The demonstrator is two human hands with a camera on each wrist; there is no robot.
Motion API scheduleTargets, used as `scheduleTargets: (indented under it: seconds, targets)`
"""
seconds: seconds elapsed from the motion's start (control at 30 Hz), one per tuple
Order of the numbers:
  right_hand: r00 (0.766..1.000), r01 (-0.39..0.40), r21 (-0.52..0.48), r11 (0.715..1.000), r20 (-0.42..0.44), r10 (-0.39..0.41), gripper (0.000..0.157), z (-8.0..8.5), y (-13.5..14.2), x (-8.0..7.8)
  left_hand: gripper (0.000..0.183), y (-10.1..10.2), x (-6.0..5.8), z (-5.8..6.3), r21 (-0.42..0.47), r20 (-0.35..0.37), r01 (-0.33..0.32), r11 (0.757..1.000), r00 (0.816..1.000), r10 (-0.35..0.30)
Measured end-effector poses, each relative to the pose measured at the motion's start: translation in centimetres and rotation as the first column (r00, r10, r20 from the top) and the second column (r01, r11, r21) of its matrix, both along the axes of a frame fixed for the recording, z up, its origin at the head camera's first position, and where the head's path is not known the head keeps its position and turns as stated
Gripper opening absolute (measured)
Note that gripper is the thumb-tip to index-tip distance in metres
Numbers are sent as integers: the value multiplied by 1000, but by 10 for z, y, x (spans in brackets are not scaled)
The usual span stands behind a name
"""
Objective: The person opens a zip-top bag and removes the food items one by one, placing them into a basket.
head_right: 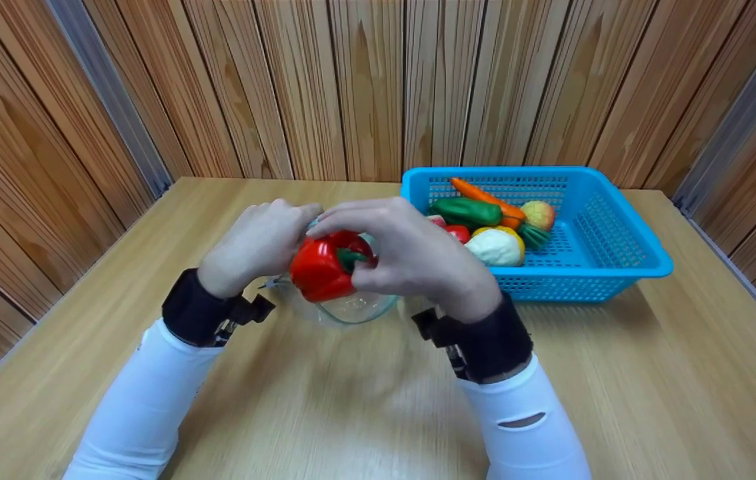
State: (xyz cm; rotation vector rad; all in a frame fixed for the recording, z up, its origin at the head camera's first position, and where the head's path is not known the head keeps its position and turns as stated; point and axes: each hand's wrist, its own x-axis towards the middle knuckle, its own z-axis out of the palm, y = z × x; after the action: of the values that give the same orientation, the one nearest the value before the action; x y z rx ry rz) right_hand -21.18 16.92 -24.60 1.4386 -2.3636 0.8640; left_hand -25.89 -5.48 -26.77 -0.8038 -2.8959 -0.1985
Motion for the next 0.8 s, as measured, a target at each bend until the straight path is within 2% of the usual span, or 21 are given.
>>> scheduleTargets:
  seconds: [0.17,0.23,0.33,0.4,0.47,0.53,0.63,0.73,0.8]
  targets:
    - [998,-23,-152,988,-66,13,58,4,4,-2,6,-1,2,-4,36,-90,60,998,994,-56]
    - [994,-8,-238,971,-109,-19,57,4,3,-4,3,-1,2,-6,50,-127,74,996,990,-67]
    - [970,73,-369,926,-190,-152,56,4,3,-9,5,-1,3,-6,51,-129,57,997,990,-50]
    - [934,167,-432,886,-218,-282,56,2,5,-14,10,0,2,-6,34,-108,34,999,994,-30]
    - [873,292,-447,845,-237,-427,55,-2,10,-21,13,1,2,-5,17,-80,15,1000,997,-13]
    - [812,409,-436,802,-227,-538,54,-8,16,-30,16,1,1,-4,6,-58,5,1000,998,-5]
    - [751,546,-391,741,-163,-640,52,-18,24,-44,18,2,1,-4,2,-39,6,1000,999,-6]
    - [714,644,-346,682,-49,-698,52,-28,32,-56,20,2,1,-3,12,-31,15,1000,999,-14]
    - [678,703,-310,640,24,-734,53,-33,37,-63,20,3,2,-3,17,-32,20,1000,999,-20]
